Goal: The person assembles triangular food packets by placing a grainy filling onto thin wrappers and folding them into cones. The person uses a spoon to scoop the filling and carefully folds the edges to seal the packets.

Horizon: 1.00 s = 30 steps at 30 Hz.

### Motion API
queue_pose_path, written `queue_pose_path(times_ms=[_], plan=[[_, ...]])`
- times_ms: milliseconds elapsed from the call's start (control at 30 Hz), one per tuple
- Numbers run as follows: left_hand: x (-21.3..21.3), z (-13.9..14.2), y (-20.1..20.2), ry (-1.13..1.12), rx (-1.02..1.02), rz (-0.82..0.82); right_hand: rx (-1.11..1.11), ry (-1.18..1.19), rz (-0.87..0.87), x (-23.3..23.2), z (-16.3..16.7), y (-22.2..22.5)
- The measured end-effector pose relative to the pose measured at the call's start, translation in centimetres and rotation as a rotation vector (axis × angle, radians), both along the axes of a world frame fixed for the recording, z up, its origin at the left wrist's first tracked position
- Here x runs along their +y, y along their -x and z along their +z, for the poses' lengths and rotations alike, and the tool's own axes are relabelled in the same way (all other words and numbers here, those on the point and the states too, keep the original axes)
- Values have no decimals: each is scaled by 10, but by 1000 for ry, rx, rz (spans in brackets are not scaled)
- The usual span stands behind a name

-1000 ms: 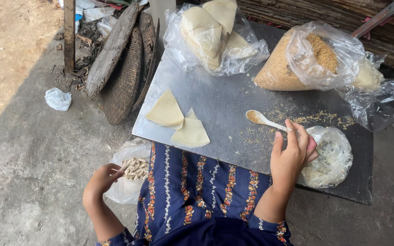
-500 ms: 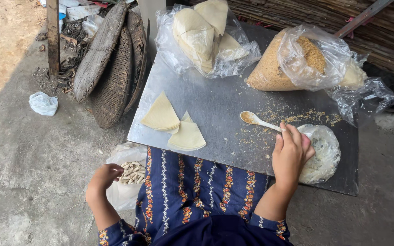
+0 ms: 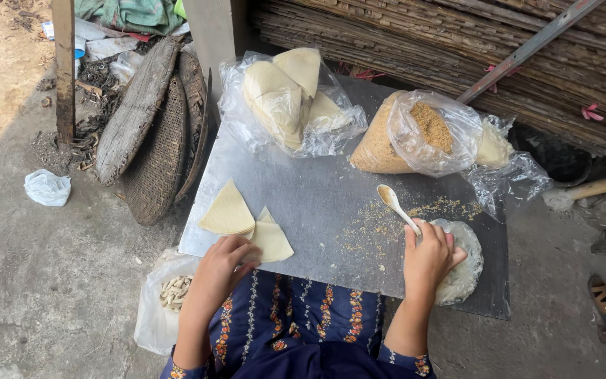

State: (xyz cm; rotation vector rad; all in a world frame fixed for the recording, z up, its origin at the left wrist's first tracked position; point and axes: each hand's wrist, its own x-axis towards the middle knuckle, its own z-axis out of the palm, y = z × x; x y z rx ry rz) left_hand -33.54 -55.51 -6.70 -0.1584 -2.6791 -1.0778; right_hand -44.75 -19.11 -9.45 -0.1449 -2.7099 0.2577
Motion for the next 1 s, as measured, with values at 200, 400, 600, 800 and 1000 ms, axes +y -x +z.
queue_pose_path(times_ms=[200, 400, 600, 800, 1000], plan=[[-2, -22, 67, 26, -114, 18, 181, 89, 101, 0, -2, 44], [27, -11, 144, 140, -144, -31, 199, 326, 402, -9, 4, 105], [33, 7, 183, 52, -156, -53, 59, 357, 700, -51, 29, 129], [11, -4, 166, 30, -143, -104, -38, 368, 1086, -124, 31, 108], [-14, 10, 150, 13, -73, -46, -119, 230, 1142, -182, 29, 100]])
